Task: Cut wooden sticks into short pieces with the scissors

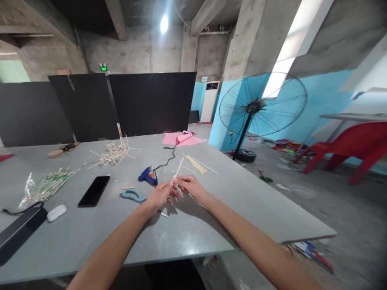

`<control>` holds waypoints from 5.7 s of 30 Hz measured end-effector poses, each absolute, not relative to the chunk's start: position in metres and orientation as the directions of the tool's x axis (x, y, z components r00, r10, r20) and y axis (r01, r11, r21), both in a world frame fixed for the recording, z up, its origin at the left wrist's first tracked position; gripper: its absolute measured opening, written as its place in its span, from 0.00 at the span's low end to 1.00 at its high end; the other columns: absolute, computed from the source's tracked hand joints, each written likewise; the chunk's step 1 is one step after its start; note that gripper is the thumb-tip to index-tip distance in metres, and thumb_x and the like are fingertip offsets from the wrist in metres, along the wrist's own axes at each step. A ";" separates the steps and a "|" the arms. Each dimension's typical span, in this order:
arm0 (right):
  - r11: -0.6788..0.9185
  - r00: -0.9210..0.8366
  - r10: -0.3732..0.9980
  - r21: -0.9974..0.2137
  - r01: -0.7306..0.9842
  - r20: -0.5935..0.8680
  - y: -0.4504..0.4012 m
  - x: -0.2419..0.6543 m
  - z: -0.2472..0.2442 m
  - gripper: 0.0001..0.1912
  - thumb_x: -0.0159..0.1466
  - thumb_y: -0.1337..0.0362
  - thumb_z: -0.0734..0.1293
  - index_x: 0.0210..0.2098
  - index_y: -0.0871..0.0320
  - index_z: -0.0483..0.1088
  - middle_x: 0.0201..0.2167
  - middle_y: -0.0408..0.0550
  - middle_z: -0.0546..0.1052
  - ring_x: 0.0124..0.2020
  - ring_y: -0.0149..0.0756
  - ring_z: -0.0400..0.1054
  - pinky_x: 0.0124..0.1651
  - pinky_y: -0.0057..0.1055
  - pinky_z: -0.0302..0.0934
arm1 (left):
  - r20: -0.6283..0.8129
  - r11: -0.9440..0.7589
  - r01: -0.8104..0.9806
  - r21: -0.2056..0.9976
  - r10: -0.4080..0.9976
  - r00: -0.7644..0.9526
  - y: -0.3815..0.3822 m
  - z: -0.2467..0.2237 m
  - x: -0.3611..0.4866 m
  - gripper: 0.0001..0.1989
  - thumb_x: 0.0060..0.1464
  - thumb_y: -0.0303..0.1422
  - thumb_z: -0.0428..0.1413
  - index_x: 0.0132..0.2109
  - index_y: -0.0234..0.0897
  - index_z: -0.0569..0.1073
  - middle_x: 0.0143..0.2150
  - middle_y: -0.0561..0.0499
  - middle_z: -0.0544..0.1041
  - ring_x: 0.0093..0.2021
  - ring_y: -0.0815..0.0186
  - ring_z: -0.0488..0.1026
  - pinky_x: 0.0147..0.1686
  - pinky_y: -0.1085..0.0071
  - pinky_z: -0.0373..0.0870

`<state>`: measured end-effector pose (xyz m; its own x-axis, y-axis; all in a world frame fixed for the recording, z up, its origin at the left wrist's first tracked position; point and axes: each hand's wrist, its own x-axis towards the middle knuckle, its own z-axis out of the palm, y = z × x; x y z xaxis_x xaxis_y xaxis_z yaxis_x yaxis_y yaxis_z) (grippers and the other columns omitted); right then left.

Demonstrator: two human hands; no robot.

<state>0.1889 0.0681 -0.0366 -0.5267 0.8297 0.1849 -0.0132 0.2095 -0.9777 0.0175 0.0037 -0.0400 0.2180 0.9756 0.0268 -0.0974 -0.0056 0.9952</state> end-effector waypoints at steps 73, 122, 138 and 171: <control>0.505 -0.696 0.683 -0.832 0.230 0.222 0.069 0.212 -0.026 0.16 0.63 0.52 0.72 0.30 0.59 0.83 0.22 0.45 0.76 0.22 0.28 0.57 0.26 0.28 0.48 | 0.113 -0.307 0.501 0.809 0.918 0.380 0.005 -0.037 0.000 0.18 0.60 0.41 0.57 0.40 0.32 0.86 0.26 0.54 0.73 0.29 0.68 0.66 0.32 0.73 0.59; 0.502 -0.690 0.690 -0.832 0.239 0.218 0.069 0.212 -0.027 0.19 0.62 0.48 0.72 0.29 0.59 0.82 0.23 0.45 0.76 0.22 0.28 0.59 0.26 0.28 0.49 | 0.085 -0.282 0.549 0.787 0.930 0.356 -0.001 -0.029 0.003 0.19 0.59 0.42 0.56 0.41 0.33 0.86 0.26 0.54 0.73 0.30 0.66 0.67 0.33 0.73 0.60; 0.513 -0.693 0.683 -0.827 0.229 0.232 0.072 0.213 -0.029 0.17 0.63 0.50 0.73 0.30 0.58 0.83 0.23 0.46 0.77 0.23 0.29 0.60 0.26 0.28 0.50 | 0.079 -0.276 0.567 0.776 0.935 0.346 -0.003 -0.025 0.004 0.17 0.59 0.40 0.56 0.40 0.33 0.86 0.25 0.55 0.71 0.28 0.68 0.64 0.31 0.73 0.59; 0.504 -0.696 0.681 -0.835 0.219 0.228 0.069 0.213 -0.026 0.17 0.63 0.51 0.72 0.30 0.59 0.83 0.23 0.45 0.77 0.22 0.27 0.58 0.26 0.27 0.48 | 0.103 -0.292 0.515 0.806 0.926 0.363 0.001 -0.032 0.002 0.20 0.58 0.43 0.56 0.42 0.33 0.86 0.25 0.55 0.71 0.28 0.68 0.63 0.31 0.72 0.58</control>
<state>0.2127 0.0690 -0.0262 -0.6956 0.6812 0.2284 0.2194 0.5042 -0.8353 0.0019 0.0010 -0.0321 0.3634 0.9259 0.1034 0.5150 -0.2921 0.8059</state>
